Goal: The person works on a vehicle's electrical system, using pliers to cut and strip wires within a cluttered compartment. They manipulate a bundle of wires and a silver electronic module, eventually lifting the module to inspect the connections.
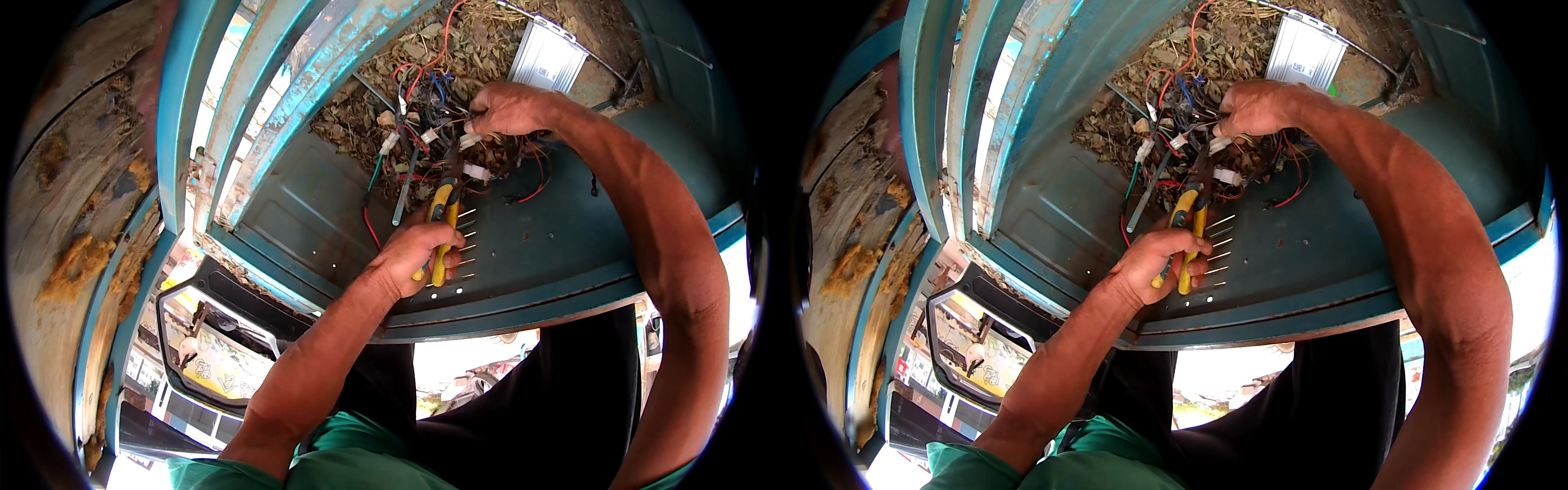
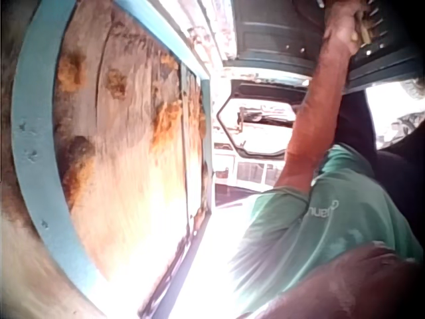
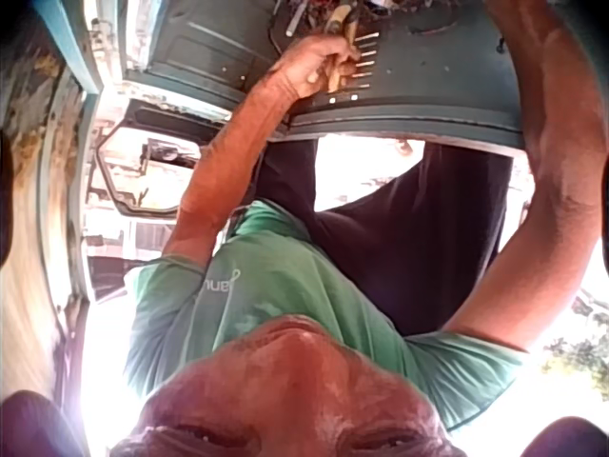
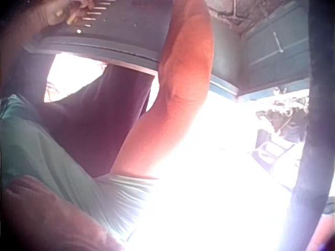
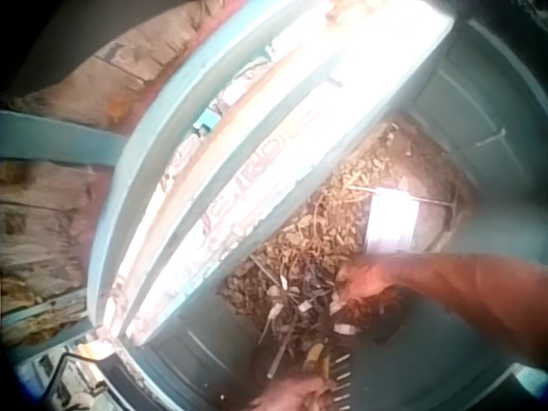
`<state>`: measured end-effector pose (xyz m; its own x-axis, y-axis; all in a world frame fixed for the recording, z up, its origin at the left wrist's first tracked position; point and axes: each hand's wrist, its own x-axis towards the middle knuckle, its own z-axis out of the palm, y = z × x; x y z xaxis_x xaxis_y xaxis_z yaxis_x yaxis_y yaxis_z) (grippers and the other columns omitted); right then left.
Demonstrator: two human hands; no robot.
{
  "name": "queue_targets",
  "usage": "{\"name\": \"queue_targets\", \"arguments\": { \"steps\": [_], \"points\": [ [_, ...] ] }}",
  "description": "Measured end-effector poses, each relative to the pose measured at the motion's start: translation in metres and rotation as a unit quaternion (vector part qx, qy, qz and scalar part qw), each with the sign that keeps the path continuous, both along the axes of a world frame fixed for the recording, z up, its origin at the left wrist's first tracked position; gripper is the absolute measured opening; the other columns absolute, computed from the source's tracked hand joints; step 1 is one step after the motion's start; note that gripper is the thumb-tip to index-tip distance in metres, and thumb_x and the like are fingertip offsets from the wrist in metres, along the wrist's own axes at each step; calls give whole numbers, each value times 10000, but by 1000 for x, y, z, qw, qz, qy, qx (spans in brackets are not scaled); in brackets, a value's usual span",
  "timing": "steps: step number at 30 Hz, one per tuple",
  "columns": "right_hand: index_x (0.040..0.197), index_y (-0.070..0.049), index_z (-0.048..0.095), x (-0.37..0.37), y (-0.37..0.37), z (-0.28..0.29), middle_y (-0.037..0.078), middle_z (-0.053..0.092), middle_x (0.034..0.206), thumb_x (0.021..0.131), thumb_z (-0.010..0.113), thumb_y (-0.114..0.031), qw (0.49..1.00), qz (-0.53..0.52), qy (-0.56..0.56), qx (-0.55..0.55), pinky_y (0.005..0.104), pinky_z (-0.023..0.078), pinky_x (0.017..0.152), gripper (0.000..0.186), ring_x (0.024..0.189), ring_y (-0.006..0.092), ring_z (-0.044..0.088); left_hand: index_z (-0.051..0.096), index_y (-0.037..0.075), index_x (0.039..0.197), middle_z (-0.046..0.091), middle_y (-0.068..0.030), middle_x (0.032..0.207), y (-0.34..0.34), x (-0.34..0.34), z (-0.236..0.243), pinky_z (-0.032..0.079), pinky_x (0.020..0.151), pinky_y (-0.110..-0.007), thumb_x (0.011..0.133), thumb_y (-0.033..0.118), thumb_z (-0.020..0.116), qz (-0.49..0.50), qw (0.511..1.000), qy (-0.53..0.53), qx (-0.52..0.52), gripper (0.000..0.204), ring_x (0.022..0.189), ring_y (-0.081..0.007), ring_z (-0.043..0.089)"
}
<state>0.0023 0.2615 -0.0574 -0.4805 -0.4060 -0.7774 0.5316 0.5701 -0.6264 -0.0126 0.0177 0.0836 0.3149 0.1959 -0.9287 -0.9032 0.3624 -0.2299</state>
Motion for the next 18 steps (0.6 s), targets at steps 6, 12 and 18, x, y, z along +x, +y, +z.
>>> {"name": "queue_targets", "arguments": {
  "steps": [6,12,18],
  "points": [
    [976,-5,700,-1,21,42,136,718,909,881,723,-274,998,-24,62,-2,396,539,766,286,838,244,689,502,99,1336,621,-123,990,-3,-10,-5,471,723,-415,865,126,573,95,992,-65,56,477,766,-235,568],
    [1047,-73,698,49,-35,36,108,704,916,785,767,-243,929,127,338,81,450,533,898,319,977,324,676,485,128,1372,654,-180,1183,0,-5,-6,521,881,-479,910,223,549,90,987,-55,119,476,984,-306,654],
    [1086,-41,690,25,-10,24,102,722,961,870,725,-253,986,48,158,-2,427,526,843,304,924,262,679,382,94,1449,632,-188,1289,-6,-17,1,533,934,-492,934,244,559,-46,993,-11,111,565,1113,-330,654]
  ]
}}
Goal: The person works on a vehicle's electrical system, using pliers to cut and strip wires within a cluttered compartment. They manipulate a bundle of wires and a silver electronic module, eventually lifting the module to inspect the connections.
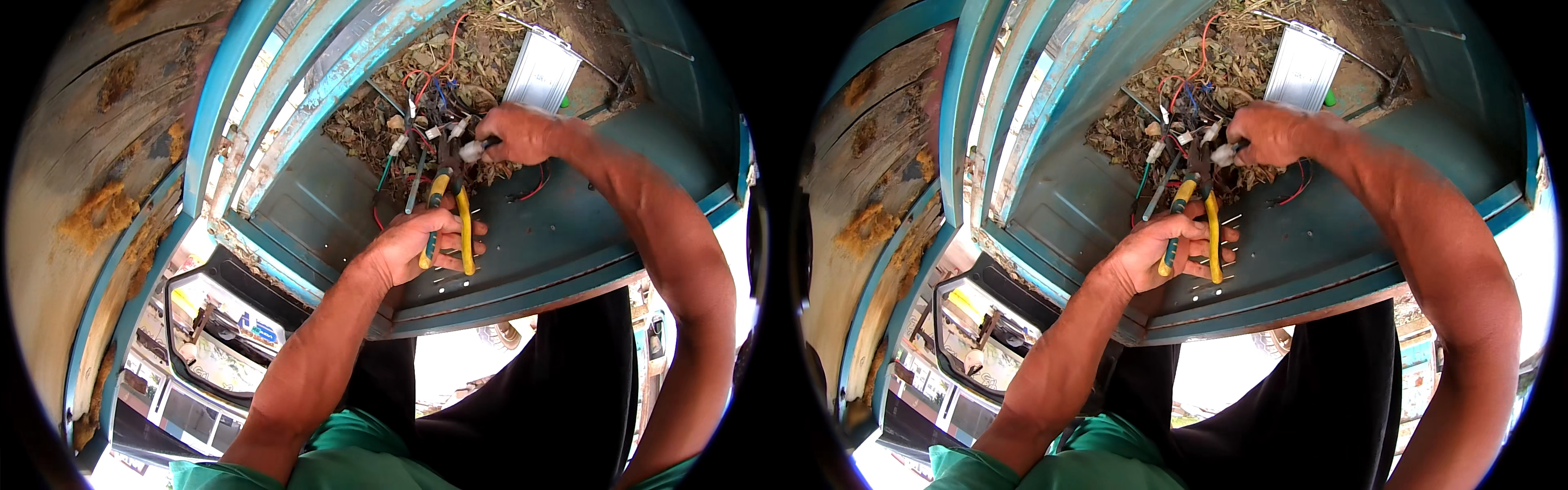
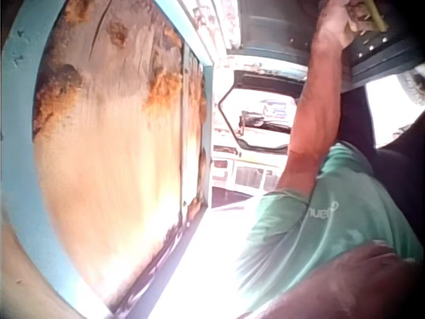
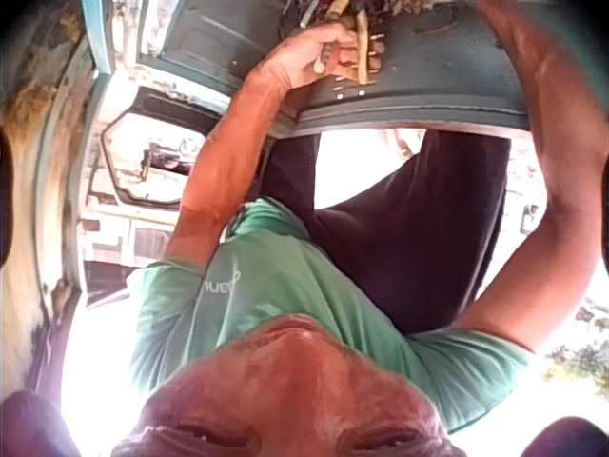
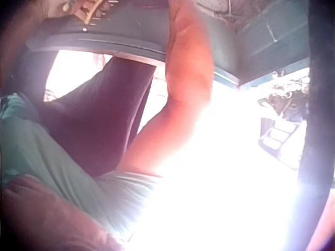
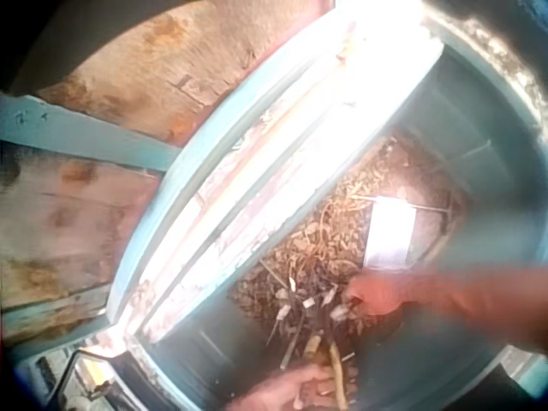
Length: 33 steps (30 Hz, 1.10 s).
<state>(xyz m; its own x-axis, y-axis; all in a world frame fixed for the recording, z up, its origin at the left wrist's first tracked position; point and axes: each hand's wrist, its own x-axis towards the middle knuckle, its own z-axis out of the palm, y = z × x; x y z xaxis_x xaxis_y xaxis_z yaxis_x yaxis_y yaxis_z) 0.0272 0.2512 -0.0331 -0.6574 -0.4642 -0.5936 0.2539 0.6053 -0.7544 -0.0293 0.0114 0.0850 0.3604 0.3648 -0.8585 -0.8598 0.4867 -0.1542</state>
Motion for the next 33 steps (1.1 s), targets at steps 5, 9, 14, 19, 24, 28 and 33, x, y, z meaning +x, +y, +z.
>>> {"name": "queue_targets", "arguments": {
  "steps": [5,9,14,19,24,28,33],
  "points": [
    [1154,-36,682,-10,23,-4,63,718,885,976,643,-257,966,-133,-208,-82,364,512,720,286,765,151,623,270,54,1540,627,-179,1304,0,0,17,520,1001,-492,883,142,589,-53,997,28,-56,735,1159,-336,646],
    [1084,-25,679,-16,23,-3,56,697,833,1017,572,-344,973,-93,-200,-65,361,510,707,343,725,160,618,333,40,1505,629,-161,1288,-7,4,16,540,955,-422,890,118,610,-115,989,67,-70,679,1143,-300,653],
    [1032,-21,676,-15,25,-12,41,681,821,1027,542,-383,962,-92,-245,-84,353,514,692,387,721,152,626,370,27,1475,616,-149,1288,-6,7,10,543,900,-353,907,47,599,-126,987,89,-34,613,1142,-270,648],
    [1025,-16,682,-18,29,-9,38,687,846,1017,566,-365,954,-74,-268,-108,333,526,674,368,752,146,647,375,22,1471,608,-139,1279,4,7,12,542,908,-355,905,35,606,-131,988,80,-28,611,1156,-267,643],
    [1044,-26,705,-24,30,0,40,697,868,1019,558,-367,952,-50,-283,-108,331,531,690,372,783,146,654,372,19,1473,594,-128,1288,10,8,12,539,926,-376,901,39,613,-132,987,81,-33,621,1174,-266,638],
    [1083,-36,733,-26,29,2,46,698,878,1030,511,-408,943,-42,-311,-110,322,528,709,436,813,142,650,380,42,1476,590,-109,1246,14,9,11,517,886,-323,847,25,614,-180,977,115,-28,671,1085,-204,627],
    [1086,-58,754,-25,34,2,45,686,865,1022,497,-455,929,-69,-339,-129,326,517,735,476,815,154,640,378,80,1497,584,-80,1204,21,18,8,473,861,-275,791,31,616,-346,894,281,-36,747,977,-153,574]
  ]
}}
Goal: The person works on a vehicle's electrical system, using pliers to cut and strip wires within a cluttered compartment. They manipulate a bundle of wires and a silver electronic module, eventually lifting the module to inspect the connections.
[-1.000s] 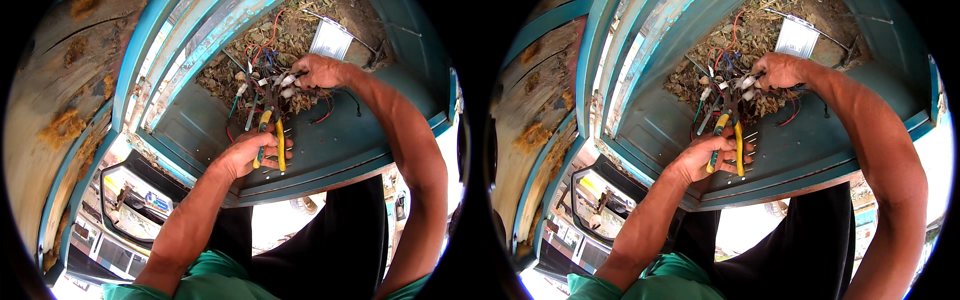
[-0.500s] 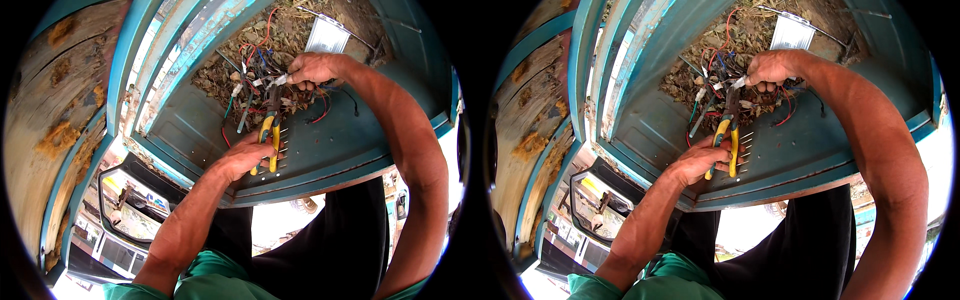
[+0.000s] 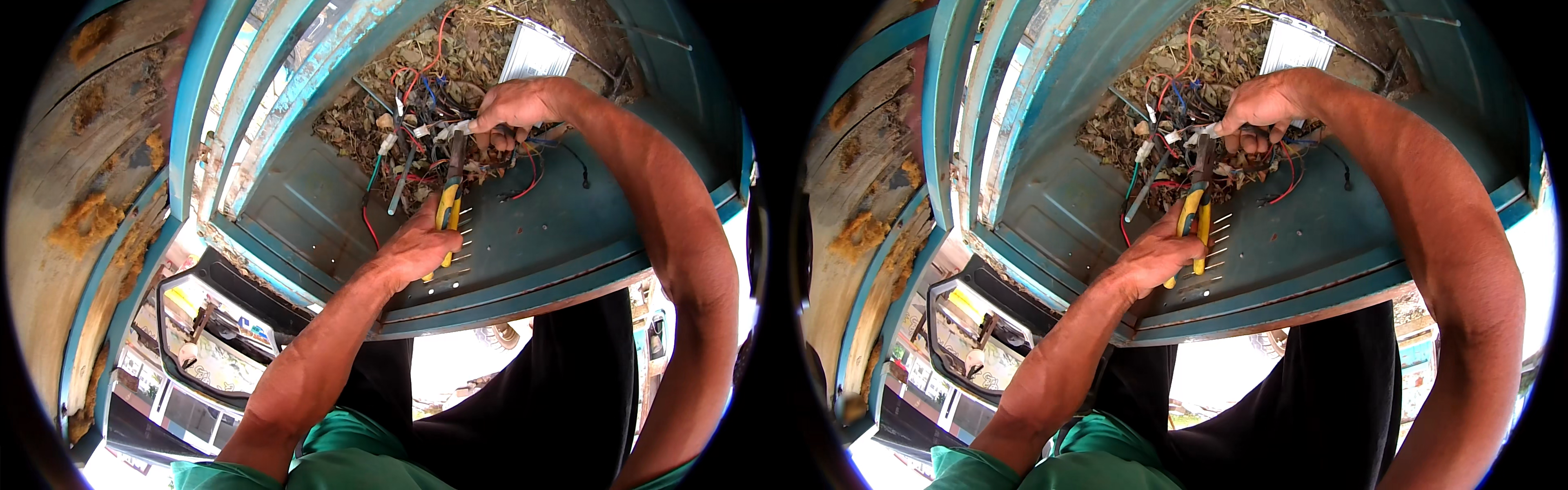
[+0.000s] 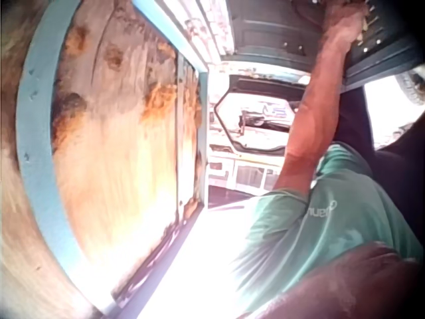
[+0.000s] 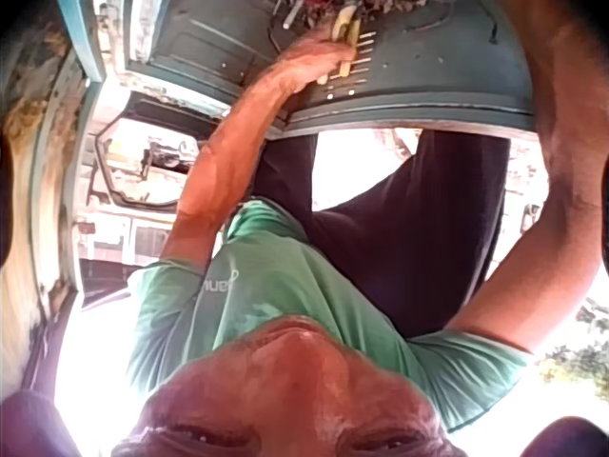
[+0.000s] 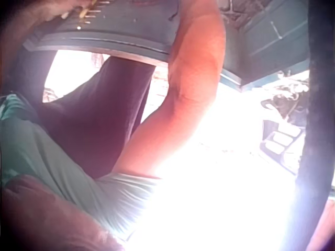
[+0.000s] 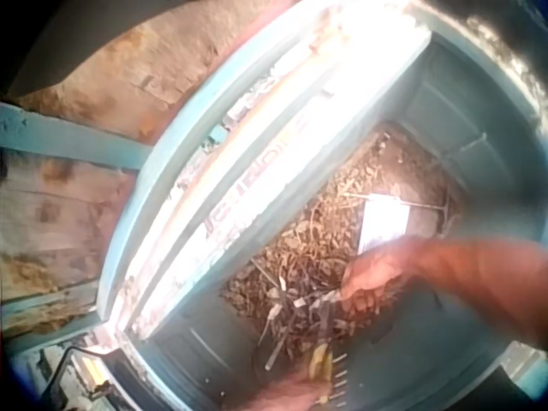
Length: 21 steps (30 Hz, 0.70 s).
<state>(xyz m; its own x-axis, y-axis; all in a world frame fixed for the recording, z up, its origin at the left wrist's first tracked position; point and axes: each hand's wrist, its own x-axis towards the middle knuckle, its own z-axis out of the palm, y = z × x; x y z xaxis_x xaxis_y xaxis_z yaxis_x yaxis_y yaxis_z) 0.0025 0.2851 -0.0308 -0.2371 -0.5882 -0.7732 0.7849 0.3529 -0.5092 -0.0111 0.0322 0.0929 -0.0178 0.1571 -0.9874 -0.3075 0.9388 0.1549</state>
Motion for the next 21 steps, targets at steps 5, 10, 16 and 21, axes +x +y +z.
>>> {"name": "queue_targets", "arguments": {
  "steps": [5,10,16,21],
  "points": [
    [1081,-40,734,4,2,-1,47,672,842,1008,523,-457,998,-54,-31,-1,343,502,751,472,816,157,629,391,66,1487,589,-90,1218,-6,6,-10,476,889,-296,810,55,624,117,991,-57,13,717,1016,-157,585],
    [1077,-18,703,8,0,-6,53,668,823,1016,525,-440,990,-119,-70,4,351,493,752,462,811,162,625,460,-14,1382,645,-107,1174,0,-7,-8,485,824,-279,829,55,630,241,956,-167,21,583,1079,-187,622],
    [1076,-5,702,8,-1,-6,67,673,829,1023,513,-411,986,-149,-80,-10,355,488,768,451,805,173,622,490,-4,1358,663,-111,1179,7,-8,-5,497,846,-303,835,71,644,301,936,-180,18,551,1098,-201,628],
    [1112,-39,709,8,2,-8,42,666,888,1018,510,-409,985,-133,-96,-43,355,495,801,431,838,162,615,429,39,1425,635,-98,1209,7,-3,-14,501,956,-361,826,55,644,290,943,-160,20,636,1138,-205,618]
  ]
}}
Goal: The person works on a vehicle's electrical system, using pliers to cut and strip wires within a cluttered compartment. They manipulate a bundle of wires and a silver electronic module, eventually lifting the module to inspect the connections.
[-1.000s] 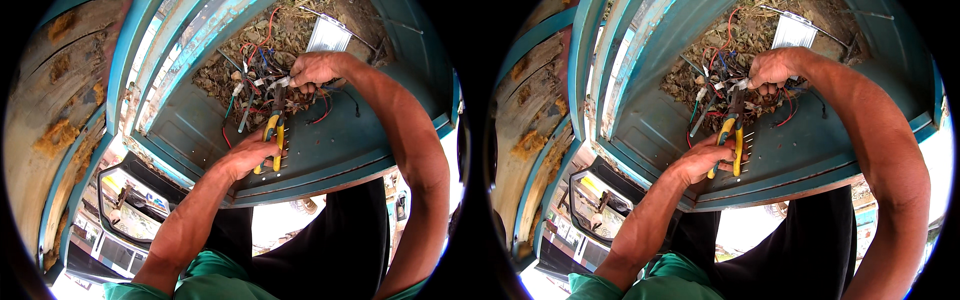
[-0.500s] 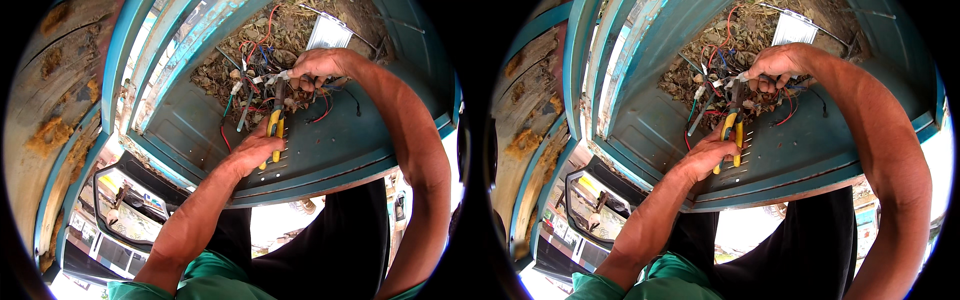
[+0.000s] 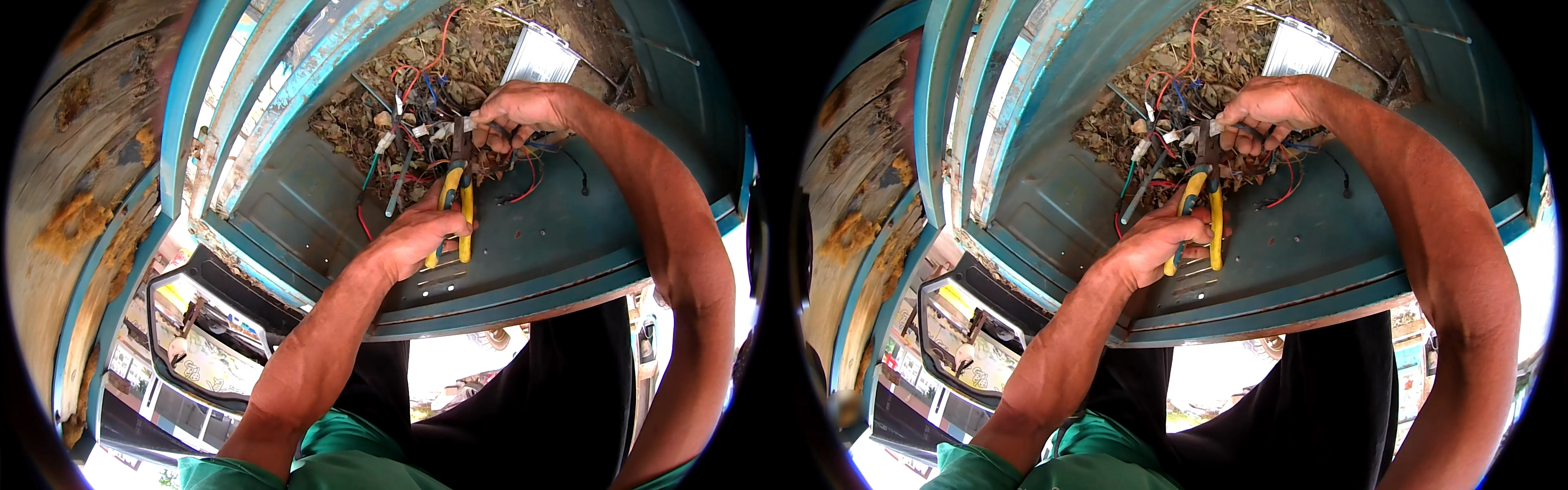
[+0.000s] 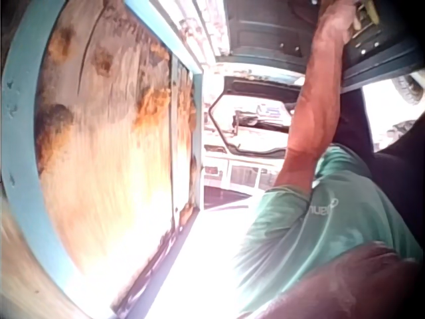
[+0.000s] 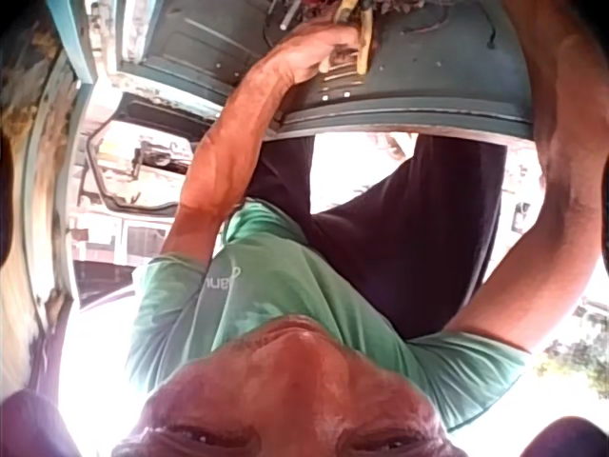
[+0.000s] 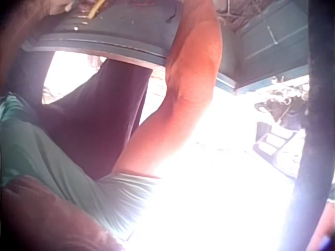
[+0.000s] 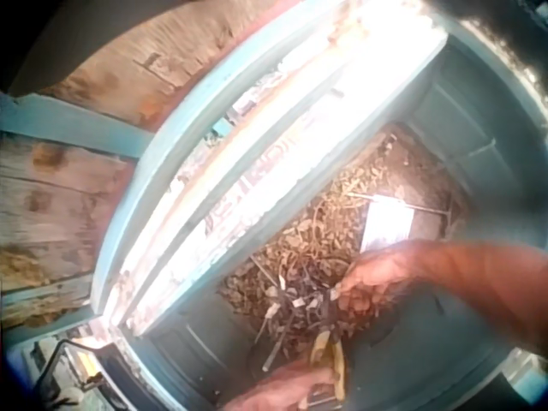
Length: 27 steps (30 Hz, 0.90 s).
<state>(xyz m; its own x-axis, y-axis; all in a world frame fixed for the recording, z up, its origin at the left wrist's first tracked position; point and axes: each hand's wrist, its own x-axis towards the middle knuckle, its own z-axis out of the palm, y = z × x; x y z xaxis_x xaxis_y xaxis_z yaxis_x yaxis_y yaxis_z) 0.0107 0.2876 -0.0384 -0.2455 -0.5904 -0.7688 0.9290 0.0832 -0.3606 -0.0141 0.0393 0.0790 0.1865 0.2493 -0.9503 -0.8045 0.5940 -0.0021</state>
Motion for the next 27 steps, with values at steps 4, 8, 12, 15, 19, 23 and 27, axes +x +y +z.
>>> {"name": "queue_targets", "arguments": {
  "steps": [4,8,12,15,19,23,27],
  "points": [
    [1124,-30,707,1,-1,1,53,674,901,1012,512,-397,1000,-12,-2,-1,364,494,817,431,838,171,613,374,78,1477,616,-92,1221,2,5,-5,497,971,-374,829,50,633,-6,999,32,35,698,1167,-215,606],
    [1121,-18,709,1,-1,2,71,686,899,1010,508,-377,1000,-22,-12,6,375,495,819,427,851,183,627,384,76,1466,603,-113,1240,3,8,-4,500,961,-405,826,33,601,24,1000,19,6,678,1159,-248,606],
    [1095,3,714,0,-2,5,86,688,881,1001,501,-339,999,-35,-19,16,375,502,798,415,864,193,645,395,81,1450,588,-137,1247,-2,15,-8,516,936,-431,819,21,570,94,996,6,-1,658,1097,-272,621],
    [1105,-20,725,-1,-1,7,78,700,908,976,529,-344,1000,-17,-11,17,381,498,850,400,873,190,641,394,85,1449,586,-147,1214,-3,20,-11,539,902,-434,819,26,558,71,997,22,5,653,1043,-272,627],
    [1081,-30,732,-1,-3,6,58,679,852,961,524,-336,999,28,27,29,367,508,779,389,827,175,636,385,73,1443,584,-149,1158,-2,20,-7,564,859,-433,823,36,552,31,999,40,3,643,1007,-269,626],
    [1036,-51,746,-9,2,-3,20,637,768,966,556,-357,983,98,152,43,335,492,724,367,746,147,590,353,65,1473,587,-152,1165,-5,5,1,550,880,-436,819,55,562,-17,999,41,-2,687,1013,-271,626],
    [1005,-38,738,-13,6,-2,10,621,740,963,598,-350,974,88,199,61,326,477,697,344,714,140,567,301,62,1517,592,-173,1198,-10,-8,8,537,897,-458,819,77,581,94,993,-59,32,752,1035,-290,630]
  ]
}}
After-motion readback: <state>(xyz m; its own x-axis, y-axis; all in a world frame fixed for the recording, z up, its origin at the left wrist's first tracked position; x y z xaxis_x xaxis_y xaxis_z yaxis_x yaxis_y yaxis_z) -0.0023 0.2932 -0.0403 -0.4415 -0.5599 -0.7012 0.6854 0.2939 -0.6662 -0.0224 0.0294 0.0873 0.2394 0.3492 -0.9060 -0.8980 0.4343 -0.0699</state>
